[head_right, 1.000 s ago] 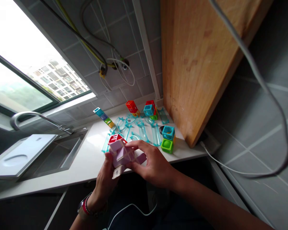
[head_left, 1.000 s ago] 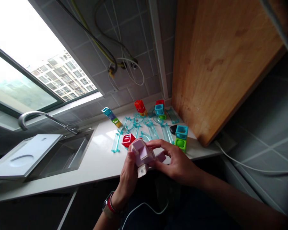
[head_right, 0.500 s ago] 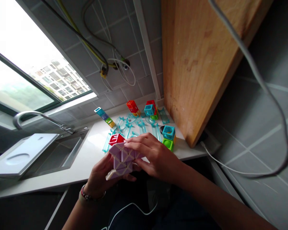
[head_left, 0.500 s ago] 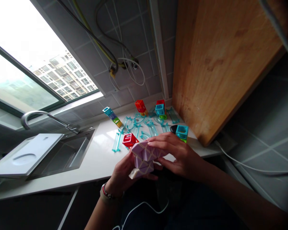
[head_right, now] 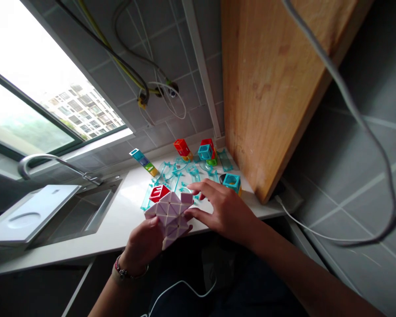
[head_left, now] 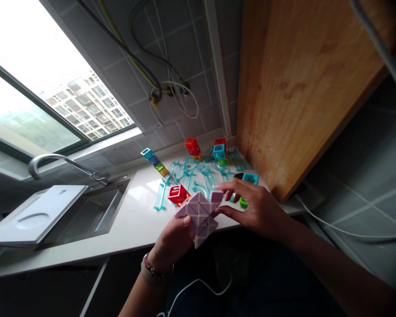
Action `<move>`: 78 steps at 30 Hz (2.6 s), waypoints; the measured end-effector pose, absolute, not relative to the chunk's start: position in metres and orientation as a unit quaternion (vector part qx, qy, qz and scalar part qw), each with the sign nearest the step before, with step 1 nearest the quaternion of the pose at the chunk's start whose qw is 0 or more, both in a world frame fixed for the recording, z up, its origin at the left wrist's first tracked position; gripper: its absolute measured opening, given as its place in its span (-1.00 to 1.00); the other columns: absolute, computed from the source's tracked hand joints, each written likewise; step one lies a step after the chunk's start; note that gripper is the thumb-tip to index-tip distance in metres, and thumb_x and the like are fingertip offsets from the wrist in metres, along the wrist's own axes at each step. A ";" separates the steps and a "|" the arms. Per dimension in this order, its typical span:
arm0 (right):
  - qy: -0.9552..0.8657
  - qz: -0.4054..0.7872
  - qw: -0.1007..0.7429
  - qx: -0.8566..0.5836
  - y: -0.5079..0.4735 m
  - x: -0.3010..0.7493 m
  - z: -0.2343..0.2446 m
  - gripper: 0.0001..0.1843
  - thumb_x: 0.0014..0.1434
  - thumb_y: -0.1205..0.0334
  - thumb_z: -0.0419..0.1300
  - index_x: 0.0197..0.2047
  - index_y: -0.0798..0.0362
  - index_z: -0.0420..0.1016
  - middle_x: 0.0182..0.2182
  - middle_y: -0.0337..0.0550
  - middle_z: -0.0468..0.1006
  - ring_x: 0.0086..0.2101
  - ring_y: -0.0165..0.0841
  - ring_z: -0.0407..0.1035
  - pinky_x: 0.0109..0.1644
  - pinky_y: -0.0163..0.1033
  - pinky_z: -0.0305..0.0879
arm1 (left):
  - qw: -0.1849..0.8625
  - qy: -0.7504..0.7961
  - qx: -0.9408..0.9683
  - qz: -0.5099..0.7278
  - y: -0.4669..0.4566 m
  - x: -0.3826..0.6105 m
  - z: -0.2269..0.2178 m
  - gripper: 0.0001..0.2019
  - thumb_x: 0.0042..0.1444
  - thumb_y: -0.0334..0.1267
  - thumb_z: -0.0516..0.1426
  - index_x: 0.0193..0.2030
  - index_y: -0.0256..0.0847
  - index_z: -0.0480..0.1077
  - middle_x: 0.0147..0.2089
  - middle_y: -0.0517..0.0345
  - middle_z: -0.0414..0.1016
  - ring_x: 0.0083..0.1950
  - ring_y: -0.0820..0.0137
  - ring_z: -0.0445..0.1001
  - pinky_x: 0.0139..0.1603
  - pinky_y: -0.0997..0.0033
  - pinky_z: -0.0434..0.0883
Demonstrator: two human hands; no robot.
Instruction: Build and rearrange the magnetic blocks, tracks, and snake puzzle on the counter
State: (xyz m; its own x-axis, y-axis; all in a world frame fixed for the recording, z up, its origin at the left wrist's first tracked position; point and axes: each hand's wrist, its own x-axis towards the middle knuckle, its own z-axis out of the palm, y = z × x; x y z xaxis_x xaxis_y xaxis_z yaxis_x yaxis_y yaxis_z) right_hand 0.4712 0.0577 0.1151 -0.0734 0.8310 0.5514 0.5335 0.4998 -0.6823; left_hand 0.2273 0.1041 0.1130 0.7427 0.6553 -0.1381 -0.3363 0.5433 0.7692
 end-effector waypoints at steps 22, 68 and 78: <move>-0.699 0.347 0.413 -0.470 0.058 0.478 0.128 -0.70 0.27 0.03 0.32 -0.06 0.06 0.58 -0.23 -0.16 0.62 -0.34 -0.40 0.46 -0.31 -0.31 0.33 | 0.765 0.353 0.447 0.302 0.089 0.254 0.119 -0.64 0.29 -0.09 0.22 0.13 -0.22 0.50 -0.13 0.00 0.57 -0.21 0.36 0.53 -0.16 0.33 0.57; -0.649 0.416 0.461 -0.440 0.059 0.467 0.117 -0.82 0.27 0.10 0.31 -0.15 0.03 0.55 -0.24 -0.16 0.65 -0.23 -0.29 0.54 -0.18 -0.26 0.45 | 0.653 0.437 0.537 0.307 0.089 0.256 0.128 -0.70 0.14 -0.05 0.33 -0.18 -0.28 0.55 -0.33 0.13 0.47 -0.37 0.45 0.38 -0.36 0.55 0.33; -0.785 0.199 0.457 -0.368 0.061 0.462 0.103 -0.74 0.35 0.39 0.14 0.04 -0.03 0.53 -0.07 -0.04 0.60 -0.04 -0.26 0.51 0.05 -0.16 0.47 | 0.737 0.436 0.408 0.317 0.090 0.258 0.115 -0.63 0.13 0.04 0.31 -0.25 -0.29 0.48 -0.39 0.18 0.45 -0.46 0.49 0.38 -0.44 0.50 0.41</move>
State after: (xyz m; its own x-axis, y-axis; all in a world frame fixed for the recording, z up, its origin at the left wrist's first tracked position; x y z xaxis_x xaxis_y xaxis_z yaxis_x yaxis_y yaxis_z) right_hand 0.4625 0.0610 0.1032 -0.3109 0.7595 0.5714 0.3961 0.6500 -0.6485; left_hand 0.2579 0.0905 0.1151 0.4187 0.8227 -0.3844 -0.1103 0.4662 0.8778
